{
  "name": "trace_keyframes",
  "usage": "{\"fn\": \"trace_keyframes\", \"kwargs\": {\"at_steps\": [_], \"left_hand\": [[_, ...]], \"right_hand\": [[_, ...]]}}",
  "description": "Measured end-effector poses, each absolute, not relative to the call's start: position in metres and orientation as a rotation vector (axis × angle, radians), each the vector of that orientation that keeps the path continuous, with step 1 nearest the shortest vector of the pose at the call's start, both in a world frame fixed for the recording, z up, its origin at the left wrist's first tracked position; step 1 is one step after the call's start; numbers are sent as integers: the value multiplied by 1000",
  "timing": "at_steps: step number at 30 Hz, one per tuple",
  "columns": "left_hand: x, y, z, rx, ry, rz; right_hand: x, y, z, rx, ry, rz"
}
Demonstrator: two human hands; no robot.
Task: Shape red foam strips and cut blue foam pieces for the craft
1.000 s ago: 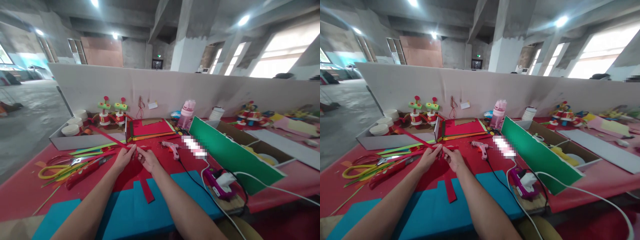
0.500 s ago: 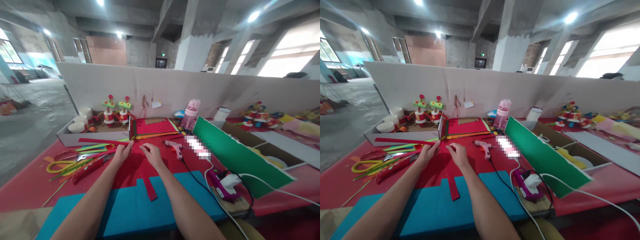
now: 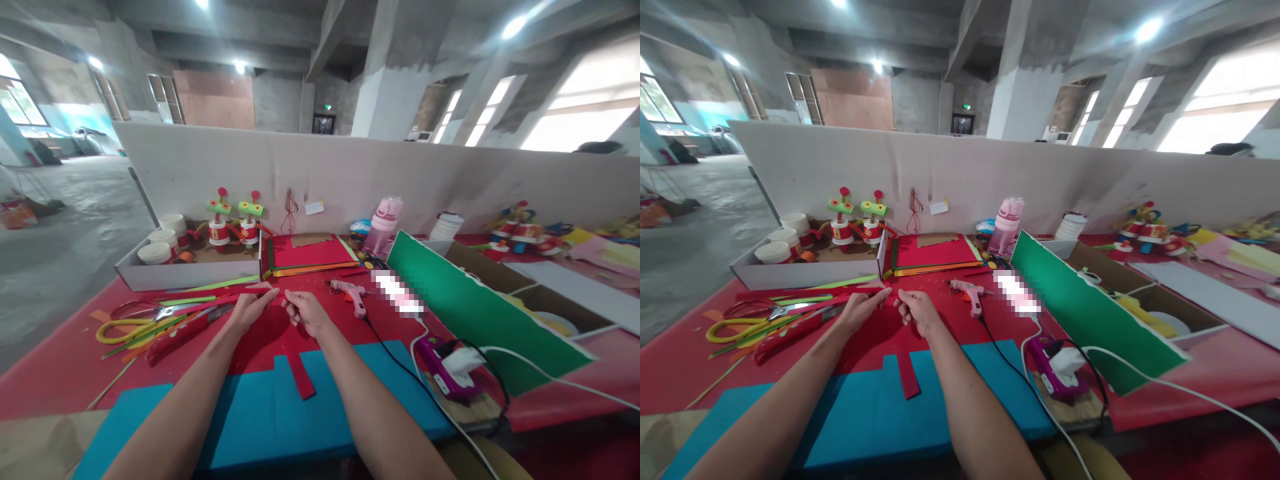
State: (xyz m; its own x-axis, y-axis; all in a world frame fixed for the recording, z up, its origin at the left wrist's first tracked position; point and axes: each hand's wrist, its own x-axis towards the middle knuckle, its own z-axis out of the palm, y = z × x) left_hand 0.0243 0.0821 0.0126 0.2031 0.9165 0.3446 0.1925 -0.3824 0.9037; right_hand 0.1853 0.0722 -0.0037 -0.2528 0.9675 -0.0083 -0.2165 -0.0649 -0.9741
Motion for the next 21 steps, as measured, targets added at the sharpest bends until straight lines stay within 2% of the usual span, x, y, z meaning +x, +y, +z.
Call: {"fn": "trace_keyframes", "kwargs": {"at_steps": [8,15,21], "left_hand": [[24,84,12,1841,979,1246],[25,84,9,1746,1000,1131],[24,86,7,1882,942,1169]], "right_hand": [[185,73,-1,-967,-1386,1181],[184,71,-1,-969,-1328,1229],[187,75,-4,-982,-1379,1228]]}}
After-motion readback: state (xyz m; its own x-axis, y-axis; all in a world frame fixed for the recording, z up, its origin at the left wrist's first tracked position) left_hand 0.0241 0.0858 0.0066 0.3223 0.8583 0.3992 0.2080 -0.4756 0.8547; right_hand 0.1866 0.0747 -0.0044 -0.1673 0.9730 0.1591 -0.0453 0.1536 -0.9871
